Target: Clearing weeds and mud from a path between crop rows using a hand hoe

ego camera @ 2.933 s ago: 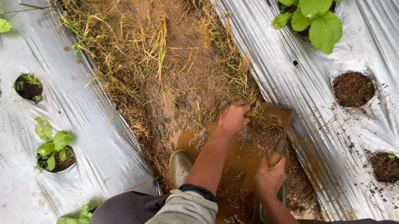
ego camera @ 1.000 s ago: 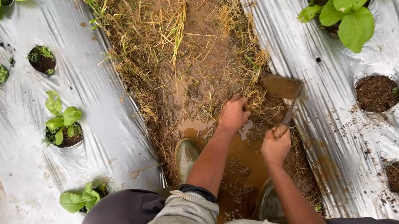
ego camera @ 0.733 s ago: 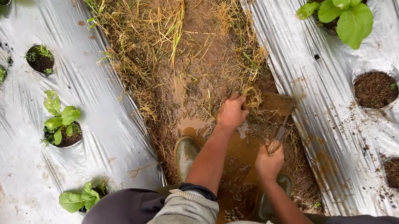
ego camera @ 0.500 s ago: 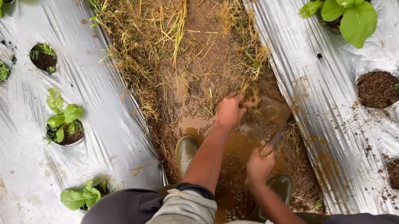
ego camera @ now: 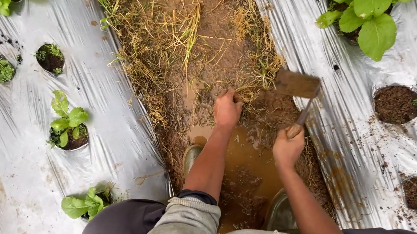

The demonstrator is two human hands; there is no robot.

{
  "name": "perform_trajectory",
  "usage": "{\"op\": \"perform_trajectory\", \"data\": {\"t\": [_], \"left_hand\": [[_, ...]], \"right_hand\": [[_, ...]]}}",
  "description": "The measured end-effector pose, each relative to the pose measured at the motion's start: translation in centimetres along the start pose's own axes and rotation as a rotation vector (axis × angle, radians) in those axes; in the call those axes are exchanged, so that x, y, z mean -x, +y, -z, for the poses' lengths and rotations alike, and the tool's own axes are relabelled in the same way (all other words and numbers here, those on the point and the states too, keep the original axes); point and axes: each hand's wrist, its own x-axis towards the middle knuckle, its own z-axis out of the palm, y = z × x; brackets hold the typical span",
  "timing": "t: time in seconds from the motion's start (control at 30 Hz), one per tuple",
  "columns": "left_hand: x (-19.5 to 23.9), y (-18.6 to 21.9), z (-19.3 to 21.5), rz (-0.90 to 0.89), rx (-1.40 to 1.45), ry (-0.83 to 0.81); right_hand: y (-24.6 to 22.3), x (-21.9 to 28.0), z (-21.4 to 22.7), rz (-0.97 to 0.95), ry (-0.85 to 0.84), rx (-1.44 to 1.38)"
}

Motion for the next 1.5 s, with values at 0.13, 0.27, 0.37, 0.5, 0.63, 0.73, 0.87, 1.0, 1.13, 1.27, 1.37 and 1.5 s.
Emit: {"op": "perform_trajectory", "data": {"t": [0.13, 0.27, 0.37, 0.5, 0.63, 0.73, 0.87, 1.0, 1.13, 1.27, 1.37, 1.5], "left_hand": [[-0.2, 1.0, -0.6, 0.004, -0.062, -0.048], [-0.2, 4.0, -0.3, -0.071, -0.151, -0.173], [-1.9, 4.9, -1.7, -0.222, -0.214, -0.189], [-5.7, 5.3, -6.9, -0.383, -0.368, -0.287], [-6.4, 7.5, -6.6, -0.364, -0.400, -0.383], [-7.8, 7.8, -8.3, -0.326, -0.460, -0.527], [-9.1, 6.4, -10.6, -0.286, -0.490, -0.461], [-9.0, 3.7, -11.7, -0.300, -0.440, -0.404], [-7.9, 2.0, -11.8, -0.293, -0.411, -0.409], [-5.7, 4.9, -6.5, -0.319, -0.373, -0.354], [-5.4, 5.0, -5.6, -0.321, -0.386, -0.308], [-4.8, 4.0, -5.2, -0.388, -0.323, -0.196]], "right_hand": [[2.0, 3.5, 0.8, -0.079, -0.067, 0.028], [2.9, 1.6, 0.8, -0.022, 0.036, 0.080], [0.0, 0.1, 1.1, 0.089, 0.070, 0.073], [-1.3, -1.1, 1.9, 0.177, 0.066, 0.116], [0.5, -1.3, 2.0, 0.156, 0.081, 0.141], [-0.1, -1.2, 2.1, 0.177, 0.047, 0.145], [-0.9, -2.7, 1.1, 0.157, 0.053, 0.134], [-1.2, -5.4, -1.0, 0.205, 0.040, 0.178], [-1.1, -3.5, -0.7, 0.181, -0.008, 0.229], [2.2, -2.2, 0.5, 0.098, 0.003, 0.200], [0.3, -3.2, -0.7, 0.117, 0.047, 0.166], [-1.7, -5.0, -2.3, 0.221, 0.025, 0.115]]}}
